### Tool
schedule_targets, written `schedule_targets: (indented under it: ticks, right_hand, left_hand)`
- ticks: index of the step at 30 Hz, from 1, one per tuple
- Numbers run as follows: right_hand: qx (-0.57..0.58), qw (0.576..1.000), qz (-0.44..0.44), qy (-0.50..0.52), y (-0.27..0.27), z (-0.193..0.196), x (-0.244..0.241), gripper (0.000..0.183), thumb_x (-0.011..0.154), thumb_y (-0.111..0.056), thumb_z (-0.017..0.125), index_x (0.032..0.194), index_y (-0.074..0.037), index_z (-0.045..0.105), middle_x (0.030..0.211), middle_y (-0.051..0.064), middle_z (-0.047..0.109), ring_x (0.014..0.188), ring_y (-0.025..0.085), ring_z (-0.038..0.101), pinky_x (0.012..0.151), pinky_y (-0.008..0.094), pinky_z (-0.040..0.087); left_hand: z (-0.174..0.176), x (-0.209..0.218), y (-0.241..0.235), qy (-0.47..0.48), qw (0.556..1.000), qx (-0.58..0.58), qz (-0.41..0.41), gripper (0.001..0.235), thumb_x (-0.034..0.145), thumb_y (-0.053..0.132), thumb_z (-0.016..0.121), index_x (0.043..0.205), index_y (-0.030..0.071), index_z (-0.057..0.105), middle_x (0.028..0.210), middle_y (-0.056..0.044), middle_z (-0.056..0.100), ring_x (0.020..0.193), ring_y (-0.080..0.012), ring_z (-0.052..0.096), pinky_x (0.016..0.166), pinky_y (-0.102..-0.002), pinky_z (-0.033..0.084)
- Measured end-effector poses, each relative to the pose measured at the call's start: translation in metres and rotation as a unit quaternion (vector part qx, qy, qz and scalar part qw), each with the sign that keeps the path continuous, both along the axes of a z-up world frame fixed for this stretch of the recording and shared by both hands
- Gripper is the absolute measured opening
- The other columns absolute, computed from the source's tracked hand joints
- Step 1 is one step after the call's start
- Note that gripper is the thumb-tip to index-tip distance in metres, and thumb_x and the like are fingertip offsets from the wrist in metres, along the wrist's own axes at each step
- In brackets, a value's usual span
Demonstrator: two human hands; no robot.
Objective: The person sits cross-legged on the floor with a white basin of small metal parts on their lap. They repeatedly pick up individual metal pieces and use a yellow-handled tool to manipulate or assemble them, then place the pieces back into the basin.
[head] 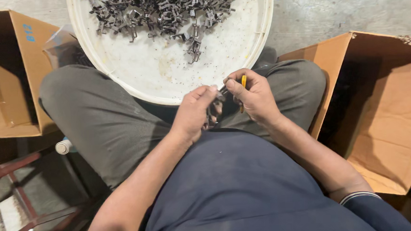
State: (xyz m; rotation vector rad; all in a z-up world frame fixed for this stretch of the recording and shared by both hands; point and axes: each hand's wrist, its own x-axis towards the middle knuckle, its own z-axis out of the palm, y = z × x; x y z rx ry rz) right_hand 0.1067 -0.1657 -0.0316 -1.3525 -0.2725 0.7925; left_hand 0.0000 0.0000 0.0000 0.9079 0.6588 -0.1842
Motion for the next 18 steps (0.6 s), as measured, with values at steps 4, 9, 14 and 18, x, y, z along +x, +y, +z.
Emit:
schedule_targets:
  ticks: [4,9,14,18]
  right_hand:
    - [-0.008,0.999,-0.003,0.044,0.006,0.02,0.004,0.024,0.1,-0.021,0.073,0.112,-0.002,0.068,0.084,-0.004,0.063,0.066,0.001,0.052,0.058,0.019,0.042]
    - [-0.023,0.994,0.033,0.105,0.009,0.036,0.005,0.025,0.097,-0.017,0.073,0.117,-0.002,0.069,0.084,-0.004,0.063,0.065,0.0,0.051,0.056,0.019,0.04]
    - [-0.025,0.996,0.044,0.076,0.011,0.032,0.0,0.022,0.094,-0.011,0.074,0.112,-0.004,0.065,0.087,-0.003,0.066,0.068,0.002,0.055,0.059,0.019,0.043]
    - [0.0,0.998,0.057,-0.009,0.008,0.025,-0.005,0.018,0.097,-0.009,0.074,0.11,-0.004,0.062,0.098,-0.004,0.065,0.087,0.002,0.06,0.077,0.019,0.051]
  left_hand:
    - [-0.007,0.002,-0.006,-0.03,0.999,0.04,-0.009,0.027,0.103,0.03,0.061,0.093,0.006,0.068,0.069,0.0,0.063,0.056,-0.006,0.054,0.051,-0.022,0.044]
    - [-0.009,-0.002,-0.006,-0.038,0.996,0.05,0.063,0.022,0.099,0.029,0.063,0.096,0.009,0.071,0.069,0.003,0.06,0.056,-0.0042,0.051,0.05,-0.022,0.043]
    - [-0.007,-0.009,-0.007,-0.071,0.994,0.035,0.076,0.033,0.105,0.034,0.064,0.095,0.003,0.069,0.072,0.003,0.06,0.058,-0.004,0.049,0.051,-0.021,0.04]
    - [-0.003,-0.011,-0.011,-0.109,0.987,0.108,0.05,0.023,0.096,0.026,0.071,0.107,0.005,0.074,0.082,0.006,0.066,0.067,-0.0001,0.052,0.058,-0.019,0.043]
